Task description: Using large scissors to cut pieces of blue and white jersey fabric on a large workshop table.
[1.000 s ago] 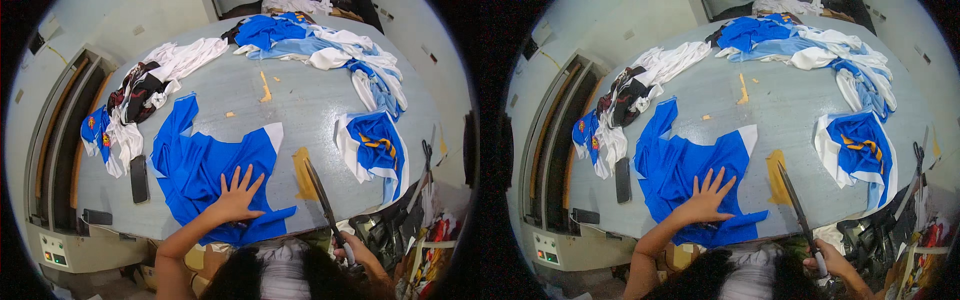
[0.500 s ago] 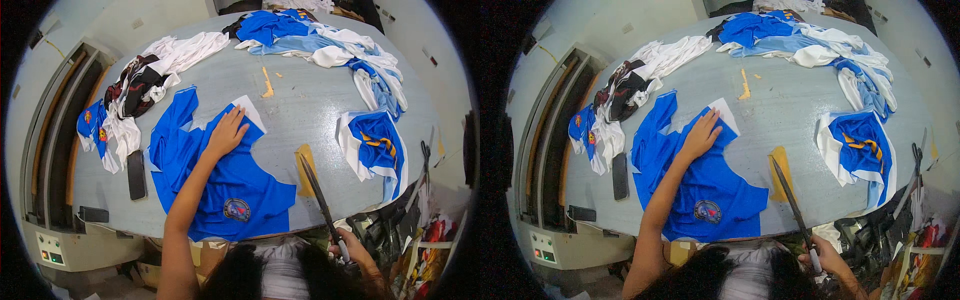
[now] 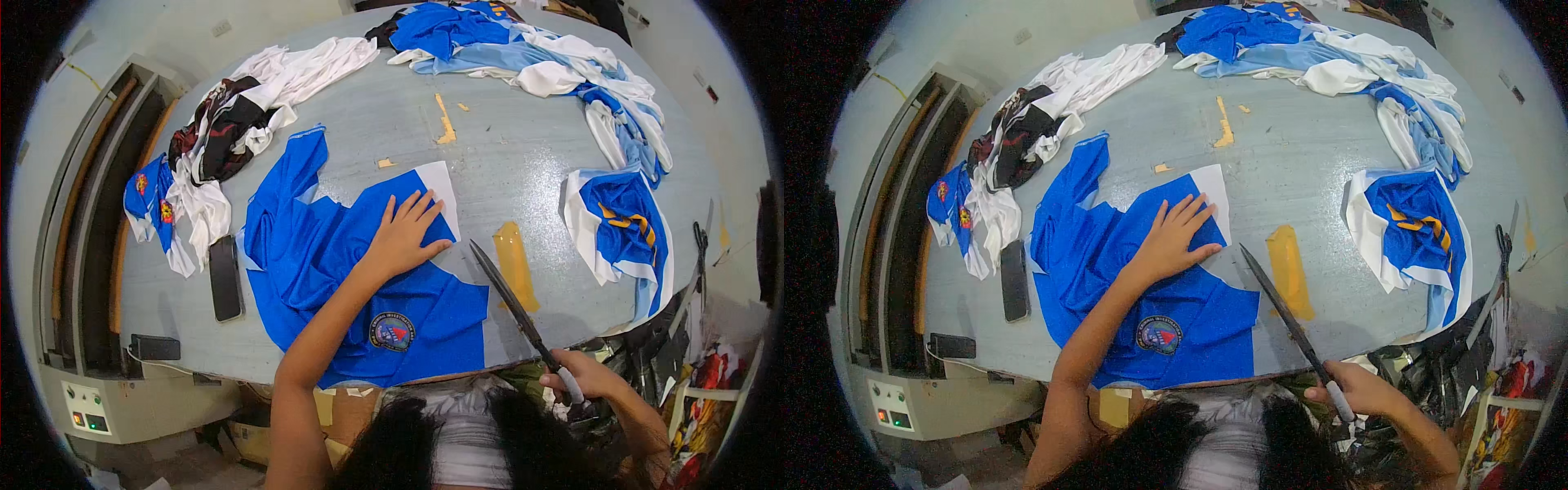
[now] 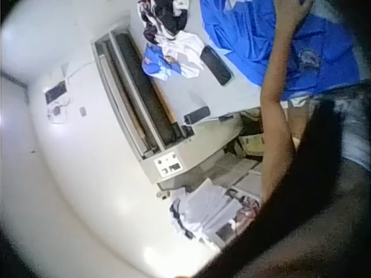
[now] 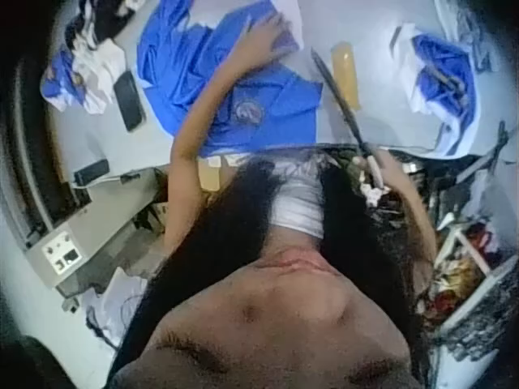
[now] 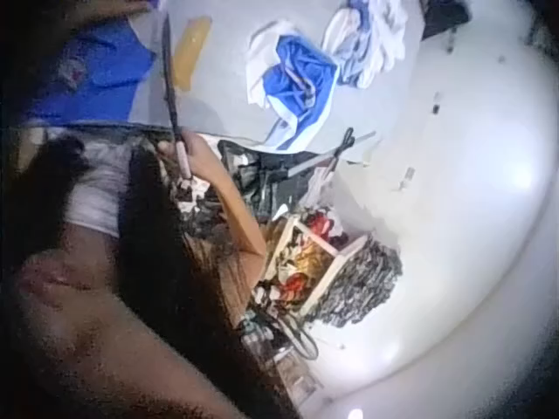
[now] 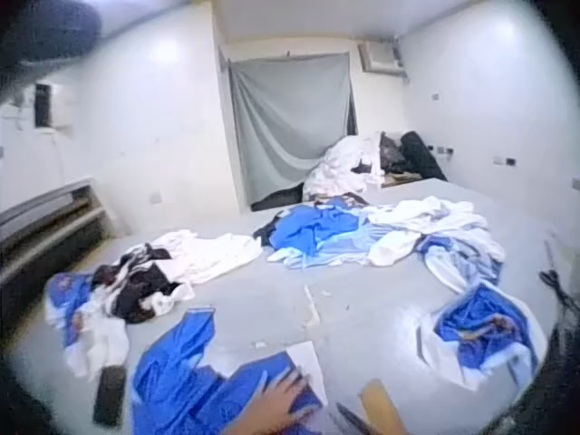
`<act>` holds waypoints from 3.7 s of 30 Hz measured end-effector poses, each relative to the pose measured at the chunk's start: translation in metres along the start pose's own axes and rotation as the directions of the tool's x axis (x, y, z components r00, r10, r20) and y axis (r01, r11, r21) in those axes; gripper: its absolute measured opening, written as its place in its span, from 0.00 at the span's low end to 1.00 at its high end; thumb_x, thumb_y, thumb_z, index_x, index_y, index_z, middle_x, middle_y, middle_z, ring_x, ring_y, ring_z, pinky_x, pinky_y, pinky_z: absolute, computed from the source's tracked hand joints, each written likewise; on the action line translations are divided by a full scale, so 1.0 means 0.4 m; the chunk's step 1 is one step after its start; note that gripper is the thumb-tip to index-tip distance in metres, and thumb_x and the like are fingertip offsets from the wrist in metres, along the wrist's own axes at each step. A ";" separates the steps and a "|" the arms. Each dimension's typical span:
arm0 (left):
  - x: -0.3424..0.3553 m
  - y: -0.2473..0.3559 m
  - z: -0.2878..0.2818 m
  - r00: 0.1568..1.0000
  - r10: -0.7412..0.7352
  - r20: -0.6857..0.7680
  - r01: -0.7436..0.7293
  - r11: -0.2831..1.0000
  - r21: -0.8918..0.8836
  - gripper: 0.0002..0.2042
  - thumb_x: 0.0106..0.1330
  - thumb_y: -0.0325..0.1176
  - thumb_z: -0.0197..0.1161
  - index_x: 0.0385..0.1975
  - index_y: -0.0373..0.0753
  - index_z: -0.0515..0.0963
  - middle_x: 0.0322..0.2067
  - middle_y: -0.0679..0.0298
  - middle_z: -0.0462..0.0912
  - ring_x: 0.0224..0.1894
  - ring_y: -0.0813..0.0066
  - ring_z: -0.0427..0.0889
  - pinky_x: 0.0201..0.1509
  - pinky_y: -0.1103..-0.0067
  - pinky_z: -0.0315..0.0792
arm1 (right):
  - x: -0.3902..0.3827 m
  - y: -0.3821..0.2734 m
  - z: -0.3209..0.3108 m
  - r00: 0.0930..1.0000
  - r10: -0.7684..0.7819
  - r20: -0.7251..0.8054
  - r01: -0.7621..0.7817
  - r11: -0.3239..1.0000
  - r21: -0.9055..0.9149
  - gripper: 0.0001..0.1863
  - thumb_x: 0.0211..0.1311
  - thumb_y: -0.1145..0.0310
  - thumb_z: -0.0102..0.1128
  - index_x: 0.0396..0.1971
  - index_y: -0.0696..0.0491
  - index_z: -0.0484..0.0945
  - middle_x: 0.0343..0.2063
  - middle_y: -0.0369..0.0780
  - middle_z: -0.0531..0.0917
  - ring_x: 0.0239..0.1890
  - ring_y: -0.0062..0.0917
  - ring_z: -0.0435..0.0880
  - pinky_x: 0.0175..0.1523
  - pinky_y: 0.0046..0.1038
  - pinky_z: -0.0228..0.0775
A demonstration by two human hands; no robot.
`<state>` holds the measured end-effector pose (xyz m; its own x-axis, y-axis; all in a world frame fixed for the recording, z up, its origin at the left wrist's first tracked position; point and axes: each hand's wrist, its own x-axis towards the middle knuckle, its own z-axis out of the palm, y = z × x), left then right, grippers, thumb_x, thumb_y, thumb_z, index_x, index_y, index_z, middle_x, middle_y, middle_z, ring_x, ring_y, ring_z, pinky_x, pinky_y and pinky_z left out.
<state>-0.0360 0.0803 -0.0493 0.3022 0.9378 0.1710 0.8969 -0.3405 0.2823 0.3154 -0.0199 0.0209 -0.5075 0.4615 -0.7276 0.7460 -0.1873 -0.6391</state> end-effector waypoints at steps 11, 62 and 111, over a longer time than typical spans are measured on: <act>-0.002 -0.018 0.024 0.994 0.034 -0.108 -0.038 0.999 -0.033 0.33 0.61 0.56 0.48 0.60 0.39 0.60 0.62 0.56 0.57 0.66 0.58 0.50 0.66 0.54 0.38 | 0.072 -0.110 -0.009 0.999 0.033 0.036 -0.034 0.998 0.049 0.33 0.55 0.39 0.52 0.32 0.61 0.70 0.18 0.40 0.74 0.23 0.24 0.77 0.28 0.25 0.68; -0.015 -0.032 0.038 0.973 -0.133 -0.190 0.145 0.988 0.049 0.48 0.52 0.66 0.51 0.60 0.27 0.54 0.62 0.48 0.54 0.67 0.59 0.48 0.67 0.57 0.36 | 0.124 -0.191 -0.027 0.996 0.006 -0.090 -0.037 0.937 -0.348 0.33 0.58 0.41 0.49 0.38 0.63 0.69 0.21 0.48 0.75 0.25 0.37 0.76 0.33 0.36 0.65; -0.011 -0.029 0.049 0.969 -0.113 -0.218 0.128 0.990 0.055 0.48 0.51 0.68 0.49 0.59 0.27 0.56 0.63 0.48 0.54 0.67 0.60 0.47 0.67 0.57 0.36 | 0.230 -0.278 -0.046 0.996 0.033 -0.088 -0.062 0.935 -0.348 0.35 0.60 0.40 0.42 0.15 0.60 0.70 0.12 0.47 0.73 0.17 0.36 0.75 0.28 0.36 0.65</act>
<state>-0.0412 0.0816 -0.0719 0.1213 0.9329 0.3392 0.9447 -0.2134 0.2491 0.1937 0.0595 0.0296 -0.4428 0.5297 -0.7234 0.8792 0.0982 -0.4662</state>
